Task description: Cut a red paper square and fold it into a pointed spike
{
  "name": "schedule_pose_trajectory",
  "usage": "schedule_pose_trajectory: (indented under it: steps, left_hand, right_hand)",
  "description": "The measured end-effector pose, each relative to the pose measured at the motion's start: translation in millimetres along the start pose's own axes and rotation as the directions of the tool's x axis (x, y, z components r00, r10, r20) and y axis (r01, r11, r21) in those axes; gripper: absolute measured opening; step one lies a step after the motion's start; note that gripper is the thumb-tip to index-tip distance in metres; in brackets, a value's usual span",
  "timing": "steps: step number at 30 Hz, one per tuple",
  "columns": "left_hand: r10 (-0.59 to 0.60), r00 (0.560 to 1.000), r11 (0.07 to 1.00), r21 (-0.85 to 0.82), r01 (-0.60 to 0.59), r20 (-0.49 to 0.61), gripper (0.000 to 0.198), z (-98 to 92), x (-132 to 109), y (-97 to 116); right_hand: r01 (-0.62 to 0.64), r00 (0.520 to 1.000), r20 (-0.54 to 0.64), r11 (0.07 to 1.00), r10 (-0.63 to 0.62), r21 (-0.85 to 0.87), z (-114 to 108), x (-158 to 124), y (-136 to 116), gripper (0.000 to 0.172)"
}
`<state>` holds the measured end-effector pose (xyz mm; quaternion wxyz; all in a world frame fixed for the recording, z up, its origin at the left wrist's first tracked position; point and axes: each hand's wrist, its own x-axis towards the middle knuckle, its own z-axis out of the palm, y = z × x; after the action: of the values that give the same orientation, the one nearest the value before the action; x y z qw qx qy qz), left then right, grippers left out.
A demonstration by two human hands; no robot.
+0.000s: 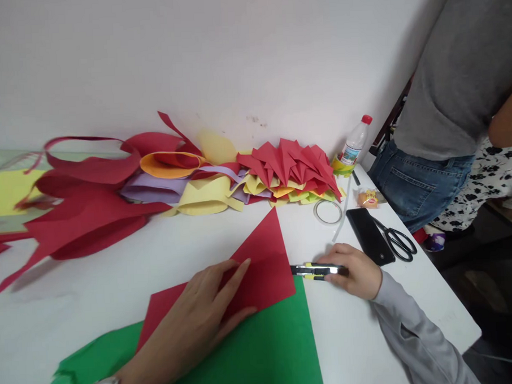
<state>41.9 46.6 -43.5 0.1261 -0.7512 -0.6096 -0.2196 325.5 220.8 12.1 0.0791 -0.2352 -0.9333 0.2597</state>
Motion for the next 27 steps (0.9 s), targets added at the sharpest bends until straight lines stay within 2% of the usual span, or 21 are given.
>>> schedule_pose_trajectory:
  steps: [5, 8, 11, 15, 22, 27]
  left_hand:
    - [0.003, 1.0, 0.999, -0.041, -0.003, 0.006, 0.055, -2.6, 4, 1]
    - [0.078, 0.996, 0.995, -0.068, -0.075, 0.032, 0.044, -1.1, 6, -1]
    - [0.129, 0.985, 0.99, -0.07, -0.121, 0.113, 0.046, 3.6, 7, -5]
    - [0.085, 0.973, 0.994, -0.086, -0.068, 0.212, 0.055, 8.1, 6, -8]
    - [0.107, 0.976, 0.994, -0.048, -0.1, 0.191, 0.058, 9.0, 6, -7]
    - [0.086, 0.976, 0.996, -0.047, -0.078, 0.201, 0.059, 11.0, 5, -7]
  right_hand:
    - [0.025, 1.0, -0.002, 0.991, -0.025, -0.135, 6, 2, 4, 0.045]
    - [0.083, 0.996, -0.003, 0.986, -0.085, -0.144, 6, 2, 6, 0.043]
    - [0.119, 0.992, -0.017, 0.986, -0.121, -0.117, 5, 1, 5, 0.041]
    - [0.135, 0.991, 0.013, 0.986, -0.134, -0.099, 2, -1, 3, 0.04]
    - [0.105, 0.992, 0.07, 0.994, -0.103, -0.02, -1, -3, 4, 0.04]
    - [0.105, 0.991, 0.079, 0.994, -0.106, 0.014, -1, -3, 6, 0.04]
